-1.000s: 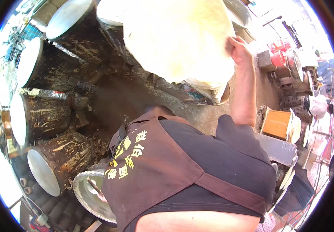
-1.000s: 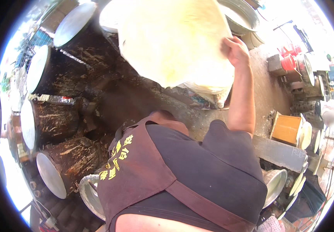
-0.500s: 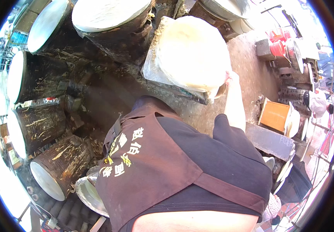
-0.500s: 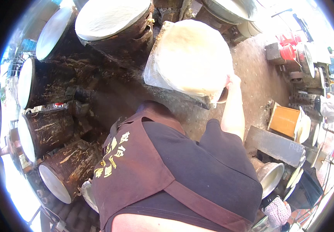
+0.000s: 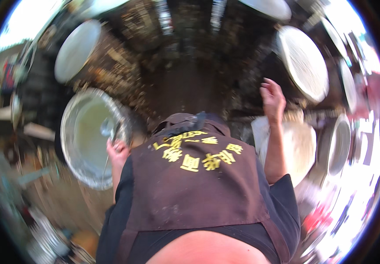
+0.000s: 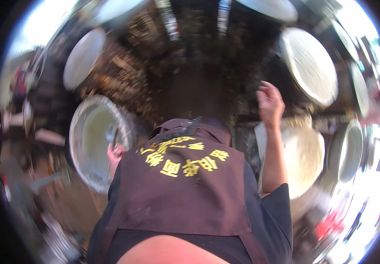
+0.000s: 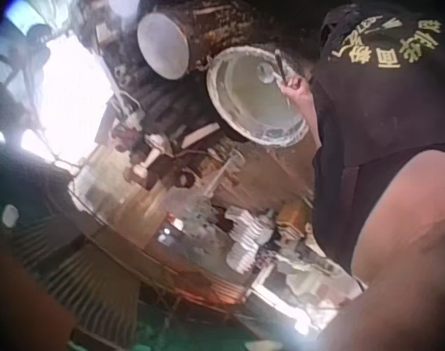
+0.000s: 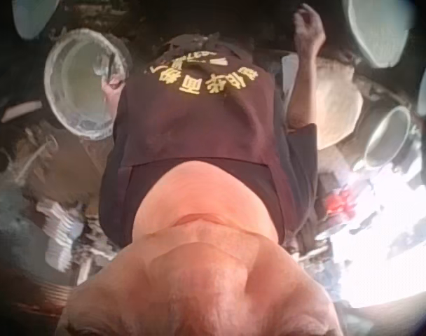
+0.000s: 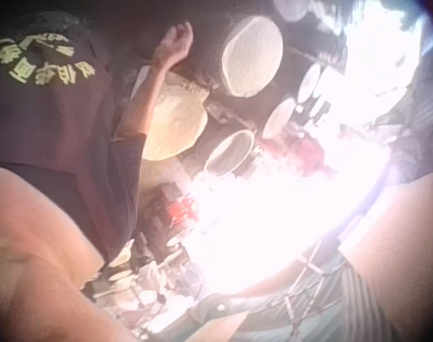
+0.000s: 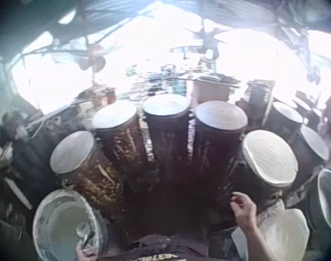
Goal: The person ladles batter onto multiple hot griddles, spreads it into thin circles, and removes cooked crepes with a spatula. The person stacks the finished crepes on a nearby surface.
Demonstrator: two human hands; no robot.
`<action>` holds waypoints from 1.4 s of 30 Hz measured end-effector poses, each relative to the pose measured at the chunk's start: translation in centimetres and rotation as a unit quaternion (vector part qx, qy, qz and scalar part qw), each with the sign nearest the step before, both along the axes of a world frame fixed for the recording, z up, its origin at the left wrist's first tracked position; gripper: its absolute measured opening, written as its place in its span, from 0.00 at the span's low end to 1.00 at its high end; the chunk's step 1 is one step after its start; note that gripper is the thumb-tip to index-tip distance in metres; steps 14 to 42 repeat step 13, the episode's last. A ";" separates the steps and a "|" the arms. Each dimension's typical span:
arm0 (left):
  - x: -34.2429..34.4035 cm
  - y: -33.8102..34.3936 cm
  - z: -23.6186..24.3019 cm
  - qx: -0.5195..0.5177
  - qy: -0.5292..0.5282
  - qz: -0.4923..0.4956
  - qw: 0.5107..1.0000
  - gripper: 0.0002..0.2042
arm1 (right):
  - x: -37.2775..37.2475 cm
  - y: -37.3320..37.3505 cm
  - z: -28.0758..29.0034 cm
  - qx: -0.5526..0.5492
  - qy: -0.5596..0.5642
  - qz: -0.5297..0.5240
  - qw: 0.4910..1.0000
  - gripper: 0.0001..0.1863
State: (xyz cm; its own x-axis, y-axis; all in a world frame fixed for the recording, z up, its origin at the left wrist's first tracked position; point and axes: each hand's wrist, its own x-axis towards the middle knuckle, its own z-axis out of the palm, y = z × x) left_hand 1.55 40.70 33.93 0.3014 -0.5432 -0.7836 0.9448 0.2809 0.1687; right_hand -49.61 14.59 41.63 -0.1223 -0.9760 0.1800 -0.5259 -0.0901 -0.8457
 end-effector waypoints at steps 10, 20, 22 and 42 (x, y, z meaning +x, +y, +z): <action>-2.6 1.2 -0.6 -0.009 -0.041 0.055 0.998 0.19 | 43.8 9.9 1.1 -0.004 0.314 0.819 0.479 0.25; -1.6 3.3 -0.7 -0.038 -0.045 0.085 0.995 0.22 | 46.1 11.9 -2.0 0.051 0.266 0.817 0.509 0.29; -1.6 3.3 -0.7 -0.038 -0.045 0.085 0.995 0.22 | 46.1 11.9 -2.0 0.051 0.266 0.817 0.509 0.29; -1.6 3.3 -0.7 -0.038 -0.045 0.085 0.995 0.22 | 46.1 11.9 -2.0 0.051 0.266 0.817 0.509 0.29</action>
